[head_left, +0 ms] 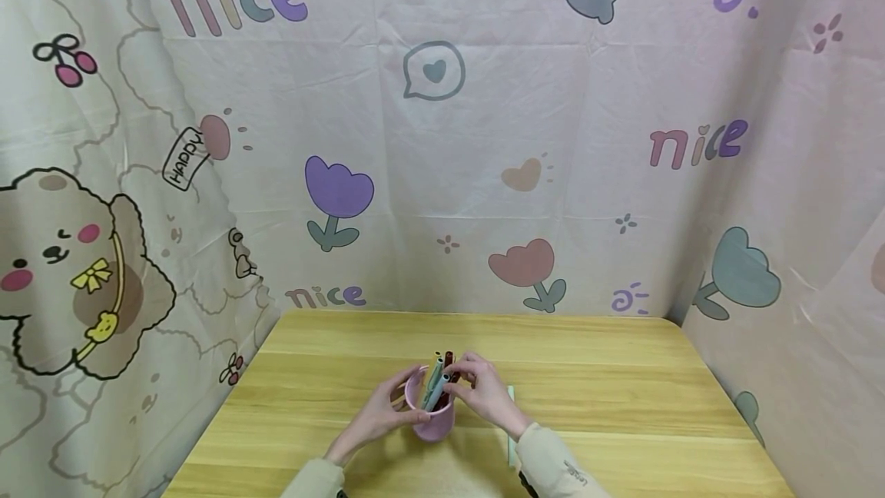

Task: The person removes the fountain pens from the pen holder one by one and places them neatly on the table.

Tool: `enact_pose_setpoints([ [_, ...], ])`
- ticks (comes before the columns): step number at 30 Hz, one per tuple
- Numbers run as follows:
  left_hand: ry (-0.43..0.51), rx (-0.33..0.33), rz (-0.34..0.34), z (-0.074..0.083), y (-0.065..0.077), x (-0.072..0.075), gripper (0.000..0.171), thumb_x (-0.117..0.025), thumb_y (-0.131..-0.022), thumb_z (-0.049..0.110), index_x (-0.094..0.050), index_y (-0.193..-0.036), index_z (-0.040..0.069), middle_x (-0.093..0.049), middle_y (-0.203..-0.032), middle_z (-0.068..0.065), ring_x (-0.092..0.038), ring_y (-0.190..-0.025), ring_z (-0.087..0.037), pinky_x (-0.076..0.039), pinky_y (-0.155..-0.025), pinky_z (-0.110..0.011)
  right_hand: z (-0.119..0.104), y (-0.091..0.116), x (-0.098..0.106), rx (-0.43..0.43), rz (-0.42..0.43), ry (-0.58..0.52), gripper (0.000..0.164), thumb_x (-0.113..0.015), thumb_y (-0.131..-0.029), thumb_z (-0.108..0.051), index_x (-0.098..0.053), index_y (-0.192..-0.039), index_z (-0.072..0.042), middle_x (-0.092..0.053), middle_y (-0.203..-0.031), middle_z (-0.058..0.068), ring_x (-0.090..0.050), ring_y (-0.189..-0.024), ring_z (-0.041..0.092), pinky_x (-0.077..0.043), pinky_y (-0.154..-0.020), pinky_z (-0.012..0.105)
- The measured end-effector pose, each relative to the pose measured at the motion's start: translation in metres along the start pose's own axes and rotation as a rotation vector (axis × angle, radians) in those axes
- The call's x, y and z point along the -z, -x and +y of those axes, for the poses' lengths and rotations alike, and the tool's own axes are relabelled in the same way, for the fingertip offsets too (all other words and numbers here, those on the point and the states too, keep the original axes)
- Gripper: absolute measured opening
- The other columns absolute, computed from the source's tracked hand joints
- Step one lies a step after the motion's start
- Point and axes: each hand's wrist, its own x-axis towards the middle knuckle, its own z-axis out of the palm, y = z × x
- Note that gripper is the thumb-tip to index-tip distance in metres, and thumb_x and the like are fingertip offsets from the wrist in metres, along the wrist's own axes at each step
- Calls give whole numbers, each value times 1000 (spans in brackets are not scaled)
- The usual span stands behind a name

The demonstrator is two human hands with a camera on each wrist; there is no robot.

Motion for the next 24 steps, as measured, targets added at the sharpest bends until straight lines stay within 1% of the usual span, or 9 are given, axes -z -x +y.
enact_pose_setpoints([
  [2, 4, -4, 0, 0, 0, 0, 92, -81, -84, 16, -25, -153, -11, -32, -156, -36, -37, -141, -56, -41, -115, -58, 0, 1, 1, -6, -5, -10, 19, -79, -85, -15, -76, -103, -10, -61, -89, -2, -57, -86, 15, -58, -76, 28],
  [5, 8, -4, 1, -1, -1, 0, 92, -81, -84, 15, -25, -153, -11, -31, -157, -36, -37, -141, -56, -40, -116, -58, -2, 2, 2, -14, -16, -36, 17, -78, -86, -15, -75, -102, -11, -60, -89, -1, -54, -84, 10, -55, -73, 26],
  [8, 11, -4, -1, -1, -1, 0, 92, -80, -85, 14, -25, -153, -11, -31, -157, -35, -36, -142, -56, -40, -116, -57, -3, 4, 4, -19, -24, -60, 16, -77, -87, -16, -74, -102, -11, -60, -89, 2, -50, -81, 9, -49, -69, 20],
  [10, 21, 6, -1, -2, -1, 0, 91, -80, -85, 14, -25, -154, -10, -31, -158, -34, -35, -143, -55, -39, -117, -57, -4, 4, 5, -17, -21, -73, 15, -76, -88, -16, -74, -101, -11, -60, -89, 5, -49, -80, 10, -45, -68, 17],
  [12, 24, 4, -4, -2, -1, 0, 92, -80, -85, 14, -24, -153, -11, -31, -157, -35, -35, -143, -56, -39, -117, -57, -5, 5, 5, -11, -12, -89, 14, -76, -88, -16, -73, -101, -11, -60, -90, 7, -48, -80, 12, -41, -66, 15],
  [17, 32, -11, -2, -2, 0, 0, 93, -81, -84, 15, -25, -153, -12, -31, -156, -37, -36, -142, -57, -40, -116, -58, -8, 6, 6, -22, 15, -144, 14, -76, -89, -16, -72, -101, -12, -62, -93, 6, -48, -80, 9, -40, -65, 13],
  [18, 16, -27, -3, -1, 0, 0, 92, -81, -85, 15, -25, -152, -13, -32, -156, -38, -36, -140, -58, -41, -115, -58, -9, 7, 7, -26, 22, -151, 14, -76, -88, -15, -72, -101, -12, -62, -92, 6, -47, -78, 8, -39, -64, 13],
  [22, 2, -42, 6, -2, 0, 0, 91, -81, -85, 15, -27, -152, -13, -33, -154, -38, -39, -139, -58, -43, -114, -57, -13, 9, 8, -2, 63, -167, 13, -75, -88, -11, -72, -100, -9, -63, -90, 10, -42, -69, 5, -35, -57, 12],
  [24, 4, -37, 6, -3, 0, 0, 91, -81, -85, 15, -27, -152, -12, -34, -155, -37, -38, -139, -58, -43, -114, -57, -14, 10, 8, 6, 76, -171, 14, -75, -88, -10, -71, -101, -8, -64, -90, 11, -40, -66, 4, -33, -55, 12],
])
